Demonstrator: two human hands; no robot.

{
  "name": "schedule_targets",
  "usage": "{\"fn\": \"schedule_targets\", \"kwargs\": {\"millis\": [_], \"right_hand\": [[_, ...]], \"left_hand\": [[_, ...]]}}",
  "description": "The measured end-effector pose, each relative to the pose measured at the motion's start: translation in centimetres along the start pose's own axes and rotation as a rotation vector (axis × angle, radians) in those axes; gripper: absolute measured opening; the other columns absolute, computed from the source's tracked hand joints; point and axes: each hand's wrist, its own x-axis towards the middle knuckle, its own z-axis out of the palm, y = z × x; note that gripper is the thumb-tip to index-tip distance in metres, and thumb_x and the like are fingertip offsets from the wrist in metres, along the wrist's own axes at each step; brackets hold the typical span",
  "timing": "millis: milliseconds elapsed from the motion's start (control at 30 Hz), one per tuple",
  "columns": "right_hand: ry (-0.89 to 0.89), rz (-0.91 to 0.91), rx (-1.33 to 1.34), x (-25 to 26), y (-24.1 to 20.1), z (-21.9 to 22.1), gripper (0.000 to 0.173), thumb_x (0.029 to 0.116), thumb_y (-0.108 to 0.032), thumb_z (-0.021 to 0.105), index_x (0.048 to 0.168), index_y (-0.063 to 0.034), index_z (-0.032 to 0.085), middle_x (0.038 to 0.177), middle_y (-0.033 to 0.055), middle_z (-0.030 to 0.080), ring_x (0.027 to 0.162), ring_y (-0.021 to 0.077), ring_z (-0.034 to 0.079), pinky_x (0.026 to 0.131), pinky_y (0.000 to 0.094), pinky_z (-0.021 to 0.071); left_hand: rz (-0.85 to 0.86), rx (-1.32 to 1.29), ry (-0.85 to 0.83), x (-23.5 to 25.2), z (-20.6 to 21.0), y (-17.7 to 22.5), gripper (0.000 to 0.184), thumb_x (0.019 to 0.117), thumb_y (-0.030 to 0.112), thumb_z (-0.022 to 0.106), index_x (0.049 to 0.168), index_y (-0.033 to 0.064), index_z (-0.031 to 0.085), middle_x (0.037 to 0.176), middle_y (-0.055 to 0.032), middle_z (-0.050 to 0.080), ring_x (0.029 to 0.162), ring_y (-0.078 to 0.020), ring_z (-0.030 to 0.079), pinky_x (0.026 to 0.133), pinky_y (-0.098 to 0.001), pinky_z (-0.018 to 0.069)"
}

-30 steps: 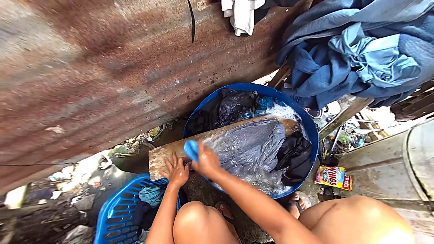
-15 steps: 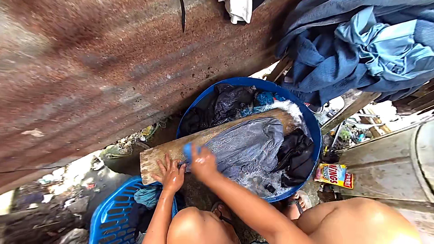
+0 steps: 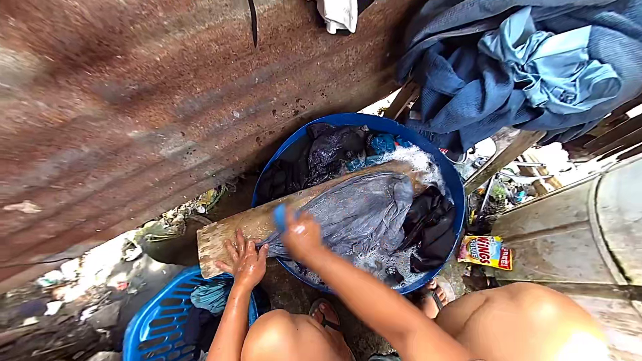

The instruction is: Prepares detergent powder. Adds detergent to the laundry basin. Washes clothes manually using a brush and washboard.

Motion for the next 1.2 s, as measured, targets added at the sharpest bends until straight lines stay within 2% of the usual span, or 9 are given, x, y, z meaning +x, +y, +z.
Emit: {"fn": "schedule_targets", "kwargs": {"millis": [100, 333, 433, 600, 800, 867, 967, 1067, 1200], "right_hand": [[-0.244, -0.135, -0.004, -1.2, -1.3, -1.1, 0.066, 0.1007, -0.024, 0.063, 0.161, -0.0185, 0.037, 0.145, 0.0300, 0.054, 0.128, 0.0491, 0.057, 0.096, 0.0635, 0.0510], [0.265, 0.546, -0.070, 5.2, 17.4, -14.5, 0.080, 0.0951, -0.031, 0.068, 0.161, -0.0090, 0.029, 0.137, 0.0379, 0.055, 0.119, 0.0569, 0.060, 0.091, 0.0720, 0.0494], [0.264, 0.393, -0.060, 4.0, 9.5, -8.3, 0.077, 0.0956, -0.026, 0.067, 0.159, -0.0030, 0.031, 0.135, 0.0365, 0.056, 0.114, 0.0529, 0.064, 0.087, 0.0646, 0.0551], [-0.234, -0.132, -0.047, -2.0, -1.7, -0.5, 0.066, 0.1016, -0.024, 0.061, 0.162, -0.0139, 0.035, 0.142, 0.0315, 0.055, 0.127, 0.0487, 0.057, 0.097, 0.0613, 0.0507], [0.140, 0.403, -0.148, 2.3, 17.2, -14.8, 0.075, 0.0989, -0.033, 0.064, 0.160, -0.0049, 0.030, 0.136, 0.0377, 0.056, 0.118, 0.0567, 0.061, 0.092, 0.0726, 0.0491], [0.126, 0.485, -0.068, 3.0, 20.0, -17.7, 0.080, 0.0965, -0.034, 0.069, 0.159, -0.0042, 0.030, 0.134, 0.0380, 0.058, 0.123, 0.0569, 0.058, 0.098, 0.0739, 0.0449], [0.147, 0.303, 0.401, 3.4, 17.0, -20.6, 0.070, 0.0964, -0.026, 0.073, 0.152, 0.0018, 0.040, 0.134, 0.0319, 0.059, 0.122, 0.0441, 0.061, 0.103, 0.0617, 0.0486], [0.027, 0.047, 0.929, 0.1, 11.5, -22.7, 0.046, 0.1047, -0.025, 0.055, 0.146, -0.0073, 0.045, 0.115, 0.0131, 0.065, 0.095, 0.0195, 0.067, 0.082, 0.0381, 0.0576], [-0.121, -0.193, 1.223, -4.7, 8.8, -25.3, 0.041, 0.1028, -0.028, 0.043, 0.142, -0.0174, 0.041, 0.109, 0.0037, 0.068, 0.087, 0.0130, 0.070, 0.073, 0.0306, 0.0610]], "left_hand": [[-0.001, -0.026, -0.001, -0.3, -0.2, -0.2, 0.040, 0.1075, 0.028, 0.048, 0.137, 0.0022, 0.058, 0.172, -0.0184, 0.004, 0.156, -0.0477, -0.007, 0.110, -0.0802, -0.0083], [0.003, -0.014, -0.008, 0.1, 0.1, -0.2, 0.041, 0.1082, 0.033, 0.047, 0.135, 0.0051, 0.059, 0.172, -0.0176, 0.003, 0.156, -0.0486, -0.008, 0.110, -0.0809, -0.0082], [0.011, -0.012, 0.001, 0.3, 0.2, 0.2, 0.040, 0.1087, 0.033, 0.045, 0.135, 0.0050, 0.058, 0.172, -0.0180, 0.001, 0.156, -0.0482, -0.008, 0.110, -0.0808, -0.0081], [0.006, -0.026, -0.001, -0.1, -0.2, -0.3, 0.039, 0.1079, 0.028, 0.047, 0.135, 0.0029, 0.058, 0.172, -0.0181, 0.003, 0.156, -0.0473, -0.007, 0.110, -0.0804, -0.0076], [-0.031, -0.017, -0.073, 0.1, -1.1, 0.6, 0.039, 0.1086, 0.032, 0.047, 0.137, 0.0069, 0.057, 0.172, -0.0182, 0.000, 0.155, -0.0488, -0.010, 0.110, -0.0810, -0.0080], [-0.044, -0.010, -0.200, 0.4, -2.6, 2.3, 0.040, 0.1092, 0.028, 0.047, 0.141, 0.0055, 0.054, 0.171, -0.0230, 0.003, 0.155, -0.0509, -0.003, 0.112, -0.0805, 0.0000], [0.150, -0.260, -0.266, 0.9, -5.1, 7.4, 0.033, 0.1088, 0.017, 0.049, 0.130, -0.0067, 0.056, 0.135, -0.0298, 0.055, 0.126, -0.0392, 0.054, 0.106, -0.0565, 0.0429], [0.464, -0.634, -0.214, 0.1, -6.7, 14.7, 0.019, 0.1046, 0.009, 0.051, 0.114, -0.0055, 0.059, 0.105, -0.0160, 0.062, 0.096, -0.0205, 0.061, 0.089, -0.0415, 0.0515], [0.749, -0.898, -0.120, -1.0, -8.6, 24.4, 0.014, 0.1016, 0.011, 0.052, 0.108, 0.0000, 0.058, 0.095, -0.0039, 0.061, 0.086, -0.0070, 0.061, 0.081, -0.0290, 0.0542]]}}
